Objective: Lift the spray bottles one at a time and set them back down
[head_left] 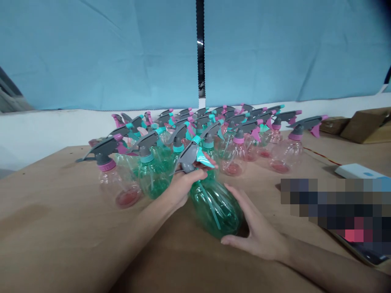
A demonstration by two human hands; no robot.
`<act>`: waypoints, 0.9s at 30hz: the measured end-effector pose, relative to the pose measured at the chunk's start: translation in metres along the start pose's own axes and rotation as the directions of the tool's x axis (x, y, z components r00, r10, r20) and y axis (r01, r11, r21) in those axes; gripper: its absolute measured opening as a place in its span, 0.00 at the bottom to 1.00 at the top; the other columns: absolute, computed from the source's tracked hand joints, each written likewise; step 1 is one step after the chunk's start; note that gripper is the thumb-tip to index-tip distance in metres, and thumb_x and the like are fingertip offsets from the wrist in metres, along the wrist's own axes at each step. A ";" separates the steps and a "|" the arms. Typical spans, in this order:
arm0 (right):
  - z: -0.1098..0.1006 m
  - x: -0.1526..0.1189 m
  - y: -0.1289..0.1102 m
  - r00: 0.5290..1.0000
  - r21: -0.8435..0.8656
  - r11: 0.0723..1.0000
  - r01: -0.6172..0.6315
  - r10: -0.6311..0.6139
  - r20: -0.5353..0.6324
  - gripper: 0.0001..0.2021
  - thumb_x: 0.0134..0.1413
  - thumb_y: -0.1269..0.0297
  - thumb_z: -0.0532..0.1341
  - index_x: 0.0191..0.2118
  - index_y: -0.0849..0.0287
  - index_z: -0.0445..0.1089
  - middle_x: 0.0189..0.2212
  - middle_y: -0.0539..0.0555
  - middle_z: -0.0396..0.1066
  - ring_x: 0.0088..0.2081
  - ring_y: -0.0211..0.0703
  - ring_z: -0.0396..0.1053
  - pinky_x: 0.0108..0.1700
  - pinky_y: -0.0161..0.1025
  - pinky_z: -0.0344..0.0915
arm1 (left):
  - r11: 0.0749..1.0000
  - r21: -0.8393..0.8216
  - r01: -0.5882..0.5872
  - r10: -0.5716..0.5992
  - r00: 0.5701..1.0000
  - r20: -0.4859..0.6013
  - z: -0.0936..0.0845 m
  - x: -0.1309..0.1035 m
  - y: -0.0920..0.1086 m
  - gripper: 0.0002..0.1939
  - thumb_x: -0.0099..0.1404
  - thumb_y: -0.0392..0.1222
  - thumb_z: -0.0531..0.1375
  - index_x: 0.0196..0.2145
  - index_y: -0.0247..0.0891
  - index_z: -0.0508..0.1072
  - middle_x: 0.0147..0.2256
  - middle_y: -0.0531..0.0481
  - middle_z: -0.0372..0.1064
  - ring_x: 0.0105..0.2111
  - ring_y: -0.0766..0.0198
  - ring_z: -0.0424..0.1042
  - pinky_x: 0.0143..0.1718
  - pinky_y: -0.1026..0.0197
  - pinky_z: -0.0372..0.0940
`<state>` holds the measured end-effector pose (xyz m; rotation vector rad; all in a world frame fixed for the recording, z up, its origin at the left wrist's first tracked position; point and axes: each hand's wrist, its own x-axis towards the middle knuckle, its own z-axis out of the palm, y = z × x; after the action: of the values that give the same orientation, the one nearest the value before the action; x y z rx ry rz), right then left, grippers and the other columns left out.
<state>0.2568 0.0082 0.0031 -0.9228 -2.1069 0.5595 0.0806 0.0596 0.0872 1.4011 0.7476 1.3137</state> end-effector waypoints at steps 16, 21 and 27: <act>0.000 0.001 -0.001 1.000 0.004 1.000 -0.008 0.008 -0.006 0.45 0.47 0.57 0.64 0.63 0.46 0.33 0.61 0.58 0.48 0.60 0.60 0.49 0.56 0.59 0.54 | 0.991 0.083 0.104 -0.095 0.989 -0.111 -0.005 0.000 -0.003 0.11 0.45 0.36 0.61 0.30 0.37 0.73 0.35 0.47 0.72 0.45 0.50 0.67 0.51 0.46 0.57; 0.001 0.000 0.000 1.000 -0.017 1.000 -0.004 0.003 -0.013 0.46 0.45 0.56 0.65 0.64 0.47 0.34 0.60 0.59 0.48 0.60 0.62 0.49 0.56 0.60 0.55 | 0.993 0.103 0.056 -0.049 0.997 -0.066 -0.003 -0.001 0.000 0.12 0.46 0.36 0.59 0.32 0.38 0.73 0.35 0.47 0.71 0.42 0.52 0.68 0.51 0.47 0.56; 0.001 0.000 0.000 1.000 -0.023 1.000 0.005 -0.006 -0.020 0.46 0.45 0.56 0.64 0.64 0.47 0.34 0.61 0.57 0.49 0.60 0.60 0.49 0.56 0.58 0.57 | 0.971 0.133 0.199 -0.178 0.972 -0.154 -0.007 0.001 -0.005 0.17 0.42 0.39 0.64 0.34 0.37 0.72 0.44 0.44 0.68 0.49 0.49 0.63 0.53 0.46 0.53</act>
<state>0.2562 0.0085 0.0029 -0.9312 -2.1013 0.5225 0.0747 0.0634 0.0820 1.3248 1.0662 1.2368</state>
